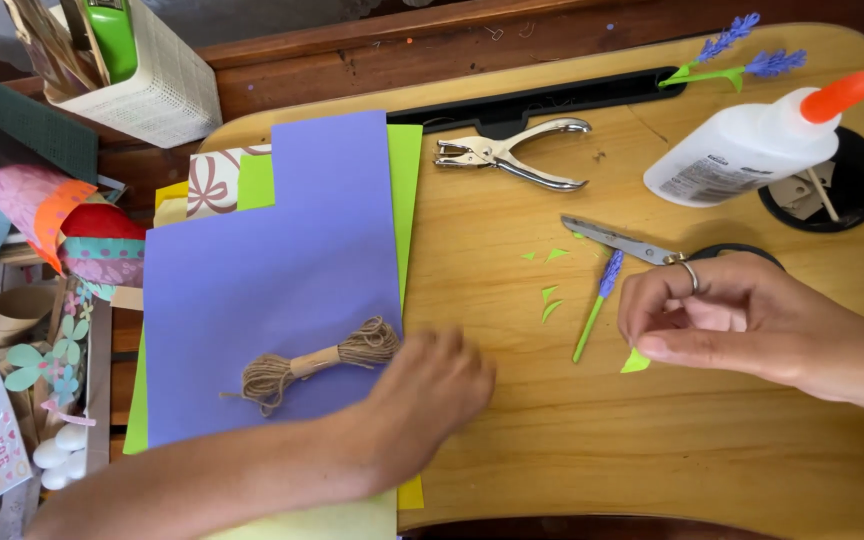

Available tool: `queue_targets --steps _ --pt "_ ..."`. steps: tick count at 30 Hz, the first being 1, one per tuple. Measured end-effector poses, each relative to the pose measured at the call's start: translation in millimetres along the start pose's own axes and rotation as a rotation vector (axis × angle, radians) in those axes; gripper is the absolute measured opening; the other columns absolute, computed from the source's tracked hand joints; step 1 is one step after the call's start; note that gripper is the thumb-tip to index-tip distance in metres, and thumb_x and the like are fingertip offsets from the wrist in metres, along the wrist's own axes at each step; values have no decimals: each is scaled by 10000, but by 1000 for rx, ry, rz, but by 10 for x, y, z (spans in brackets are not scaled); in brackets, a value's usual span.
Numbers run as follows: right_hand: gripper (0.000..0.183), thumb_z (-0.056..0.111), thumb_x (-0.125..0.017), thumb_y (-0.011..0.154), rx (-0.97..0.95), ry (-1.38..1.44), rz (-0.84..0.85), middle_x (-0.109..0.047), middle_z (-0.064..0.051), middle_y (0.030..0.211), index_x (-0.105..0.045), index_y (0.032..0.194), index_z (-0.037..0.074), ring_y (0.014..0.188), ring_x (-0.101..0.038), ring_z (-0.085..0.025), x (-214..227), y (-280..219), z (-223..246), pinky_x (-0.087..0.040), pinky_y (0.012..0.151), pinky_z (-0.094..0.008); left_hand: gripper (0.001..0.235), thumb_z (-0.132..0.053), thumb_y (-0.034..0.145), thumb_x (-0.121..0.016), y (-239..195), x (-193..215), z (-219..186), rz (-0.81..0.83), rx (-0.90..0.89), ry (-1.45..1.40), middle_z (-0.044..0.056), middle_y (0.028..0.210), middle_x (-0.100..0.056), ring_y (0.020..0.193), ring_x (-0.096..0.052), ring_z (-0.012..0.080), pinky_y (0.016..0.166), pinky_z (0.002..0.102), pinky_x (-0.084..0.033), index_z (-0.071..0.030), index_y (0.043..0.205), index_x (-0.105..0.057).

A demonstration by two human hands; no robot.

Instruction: Gluing small green paper leaves onto a purple paper flower stem using liquid glue and a small wooden stick for precision.

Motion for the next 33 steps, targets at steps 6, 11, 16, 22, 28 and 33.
queue_targets --steps 6,11,16,22,28,33 --pt "146 153 -692 805 145 -143 -3 -689 -46 674 -733 727 36 650 -616 -140 -7 -97 208 -476 595 -262 302 -306 913 -527 187 821 557 -445 -8 -837 62 892 -597 742 -538 206 605 337 -418 -73 1093 -593" --pt "138 132 -712 801 41 -160 -38 -700 -50 691 -732 721 22 648 -620 -123 36 -60 156 -466 600 -247 73 -145 762 -761 197 652 612 -425 204 -1629 23 691 -684 549 -443 13 485 183 -312 -81 758 -728" --pt "184 181 -681 818 94 -155 16 -688 -38 681 -756 761 23 653 -580 -117 -24 30 243 -424 608 -249 217 -180 957 -498 213 393 707 -582 223 -1601 5 864 -658 932 -616 94 846 257 -535 -51 858 -641" --pt "160 153 -660 827 111 -71 106 -711 -70 793 -730 807 10 737 -637 -137 -87 117 281 -469 680 -262 300 -220 853 -652 204 611 388 -204 -22 -1938 91 1107 -691 984 -635 114 780 225 -503 -55 1104 -664" --pt "213 223 -644 854 88 -150 250 -643 -17 735 -716 770 42 719 -593 -125 -250 160 362 -497 718 -275 225 -162 769 -755 245 539 187 -94 -80 -2112 104 995 -654 920 -616 140 865 247 -511 -61 965 -712" --pt "226 308 -661 830 47 -317 264 -656 29 676 -761 750 122 609 -558 -102 -344 172 431 -465 627 -244 225 -147 753 -777 264 533 129 -69 -148 -2138 28 829 -661 811 -560 76 770 209 -471 -66 954 -717"
Point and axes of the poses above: each hand's wrist, its own y-axis towards the middle knuckle, its own x-axis out of the back of the hand, z = x × y, the point moved 6 cm from there along y, towards the middle knuckle
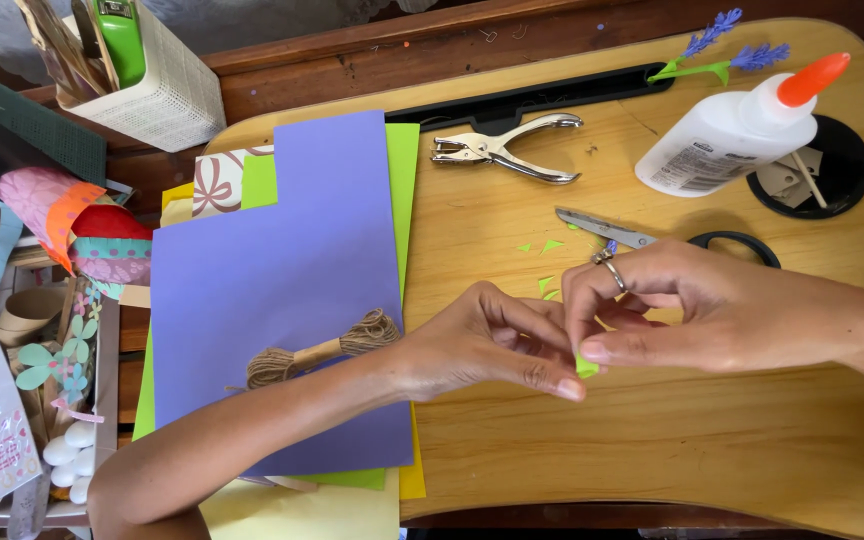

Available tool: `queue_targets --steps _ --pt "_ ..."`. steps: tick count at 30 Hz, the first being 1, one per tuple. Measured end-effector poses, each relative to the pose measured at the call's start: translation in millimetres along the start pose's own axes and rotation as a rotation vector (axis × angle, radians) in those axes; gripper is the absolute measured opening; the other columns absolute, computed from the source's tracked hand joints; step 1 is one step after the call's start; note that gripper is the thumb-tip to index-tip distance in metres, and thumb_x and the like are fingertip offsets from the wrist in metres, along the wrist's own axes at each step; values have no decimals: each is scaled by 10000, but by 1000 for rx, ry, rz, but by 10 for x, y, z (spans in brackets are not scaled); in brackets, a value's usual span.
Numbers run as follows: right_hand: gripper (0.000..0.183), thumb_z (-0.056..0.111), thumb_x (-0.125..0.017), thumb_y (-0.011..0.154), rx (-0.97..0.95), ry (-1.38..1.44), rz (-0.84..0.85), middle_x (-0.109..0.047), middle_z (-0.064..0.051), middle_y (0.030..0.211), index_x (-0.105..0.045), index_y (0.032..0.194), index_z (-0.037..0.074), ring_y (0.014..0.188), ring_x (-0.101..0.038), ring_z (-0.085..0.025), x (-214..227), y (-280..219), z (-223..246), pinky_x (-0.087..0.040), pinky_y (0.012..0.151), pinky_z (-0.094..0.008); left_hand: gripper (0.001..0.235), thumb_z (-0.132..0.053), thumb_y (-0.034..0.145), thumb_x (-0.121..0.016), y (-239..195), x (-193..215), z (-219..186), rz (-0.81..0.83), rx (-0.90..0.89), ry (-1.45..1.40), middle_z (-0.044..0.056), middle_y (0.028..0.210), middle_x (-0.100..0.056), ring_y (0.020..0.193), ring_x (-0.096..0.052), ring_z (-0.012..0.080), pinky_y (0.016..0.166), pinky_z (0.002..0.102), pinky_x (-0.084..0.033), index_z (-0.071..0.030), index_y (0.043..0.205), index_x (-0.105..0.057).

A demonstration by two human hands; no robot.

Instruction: Gluing small green paper leaves onto a purple paper flower stem using liquid glue and a small wooden stick for precision.

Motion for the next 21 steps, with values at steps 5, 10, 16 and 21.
queue_targets --steps 5,10,16,21 --pt "231 285 -624 861 65 -6 39 -637 41 655 -750 756 122 575 -473 -105 -53 30 92 -414 560 -247 285 -106 737 -789 2 20 123 14 49 -69 75 888 -712 834 -636 64 805 194 -537 -34 1000 -708" --pt "295 375 -614 820 -56 -39 19 -739 72 744 -826 889 183 648 -610 -71 -53 53 115 -469 580 -236 324 -100 736 -781 -31 0 98 48 52 -45 117 922 -700 739 -617 46 731 179 -520 -5 1030 -682" --pt "163 237 -632 812 236 -776 -470 -699 63 929 -652 971 204 725 -677 -131 174 -278 122 -468 697 -295 185 -28 706 -787 -176 165 -108 -142 -117 -44 127 868 -670 761 -640 149 686 213 -572 -34 874 -711" --pt "278 416 -592 873 -13 -1141 -572 -659 35 743 -666 756 175 654 -655 -170 -182 -241 -518 -515 454 -358 186 -3 702 -784 -181 382 5 -291 -201 -1 103 847 -666 760 -624 148 696 208 -513 -69 864 -722"
Point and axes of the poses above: each hand's wrist, its own y-axis towards the middle knuckle, its own x-axis out of the back of the hand, z = x × y, the point moved 6 cm from there along y, towards the middle knuckle
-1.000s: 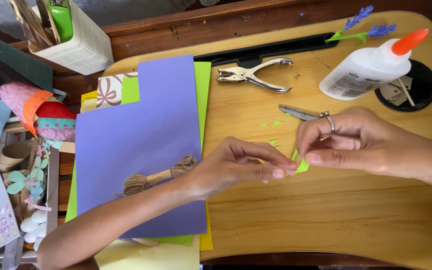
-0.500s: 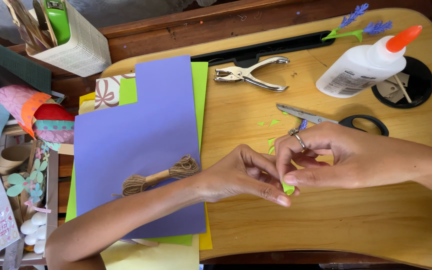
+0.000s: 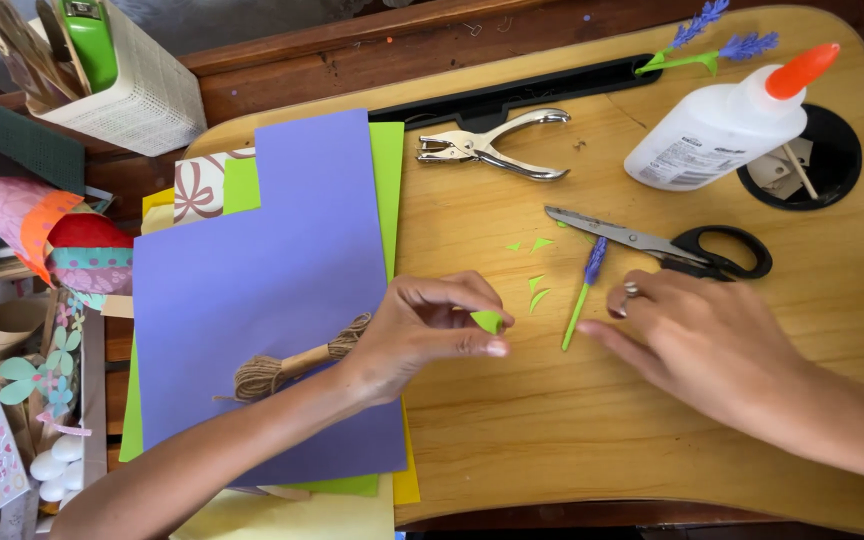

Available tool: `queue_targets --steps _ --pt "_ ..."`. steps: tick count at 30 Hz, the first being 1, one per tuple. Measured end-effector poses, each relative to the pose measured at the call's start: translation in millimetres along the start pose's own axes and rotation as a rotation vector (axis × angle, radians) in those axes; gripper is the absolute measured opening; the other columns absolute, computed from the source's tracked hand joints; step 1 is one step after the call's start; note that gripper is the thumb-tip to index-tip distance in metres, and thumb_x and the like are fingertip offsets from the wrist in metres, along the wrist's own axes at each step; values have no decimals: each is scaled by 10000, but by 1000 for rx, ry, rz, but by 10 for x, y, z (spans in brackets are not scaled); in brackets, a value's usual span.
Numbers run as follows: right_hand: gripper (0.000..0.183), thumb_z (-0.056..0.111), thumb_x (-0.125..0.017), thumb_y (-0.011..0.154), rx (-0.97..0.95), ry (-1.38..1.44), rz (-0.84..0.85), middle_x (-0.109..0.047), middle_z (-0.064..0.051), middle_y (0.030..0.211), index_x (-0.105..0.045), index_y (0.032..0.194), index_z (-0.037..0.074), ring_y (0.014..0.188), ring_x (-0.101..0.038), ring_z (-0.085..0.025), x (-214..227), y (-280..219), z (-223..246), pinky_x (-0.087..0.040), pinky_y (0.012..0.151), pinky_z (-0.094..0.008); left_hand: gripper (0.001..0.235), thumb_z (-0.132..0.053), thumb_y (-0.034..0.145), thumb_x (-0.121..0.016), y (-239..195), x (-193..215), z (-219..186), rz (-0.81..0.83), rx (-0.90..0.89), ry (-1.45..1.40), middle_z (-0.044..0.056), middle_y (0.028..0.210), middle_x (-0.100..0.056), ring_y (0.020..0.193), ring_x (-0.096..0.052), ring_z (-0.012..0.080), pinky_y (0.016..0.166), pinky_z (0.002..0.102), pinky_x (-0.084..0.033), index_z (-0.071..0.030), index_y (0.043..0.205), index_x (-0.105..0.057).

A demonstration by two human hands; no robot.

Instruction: Gluing small green paper leaves onto a purple paper flower stem using liquid glue and a small wooden stick for precision.

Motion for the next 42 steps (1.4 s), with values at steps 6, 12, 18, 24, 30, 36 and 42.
queue_targets --steps 6,12,18,24,30,36,42 --pt "309 446 -652 814 -67 -48 -115 -670 -25 1000 -625 843 139 769 -687 -231 -208 4 -80 -516 483 -397 172 -18 690 -788 89 -6 76 -73 -5 21 110 856 -665 793 -615 148 701 212 -538 -42 841 -710" --pt "98 161 -697 758 -143 224 -179 -641 34 865 -617 813 148 578 -560 -155 -76 -83 -242 -451 536 -327 173 -6 686 -784 81 83 148 -120 8 -6 112 851 -658 798 -631 154 718 224 -555 -48 835 -708" --pt "115 -4 -718 719 -238 905 -253 -640 -28 658 -670 814 39 508 -521 -54 362 -81 -170 -452 510 -163 175 -10 705 -780 124 -86 -10 -96 -78 -16 106 859 -669 784 -607 143 684 210 -534 -47 859 -708" --pt "263 -69 -741 628 -180 1167 -378 -720 -150 866 -644 871 -43 768 -747 -181 546 -220 -17 -655 719 -192 192 9 731 -765 173 -408 -186 55 -135 -69 110 880 -673 792 -628 144 736 204 -553 -43 906 -706" --pt "325 -46 -774 567 -109 1119 -492 -705 -132 830 -635 861 -36 744 -737 -179 617 -276 96 -641 668 -189 173 -146 795 -768 162 -516 -181 165 -201 -25 29 897 -625 809 -528 62 652 174 -347 -163 960 -719" --pt "270 9 -782 564 -80 1081 -507 -699 -108 738 -641 794 2 709 -736 -162 583 -267 148 -664 600 -159 182 -171 859 -731 145 -575 -181 235 -184 -54 14 952 -575 806 -463 60 686 173 -324 -156 1039 -708" --pt "239 29 -765 587 -72 1071 -514 -681 -134 732 -628 783 10 665 -717 -160 563 -251 131 -644 539 -151 189 -187 858 -740 146 -642 -162 235 -159 -88 13 962 -572 806 -482 57 736 154 -399 -152 1040 -706"
Point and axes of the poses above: each hand's wrist, its own y-axis towards the middle knuckle, its own x-axis out of the back of the hand, z = x × y, the point moved 6 cm from there along y, towards the middle knuckle
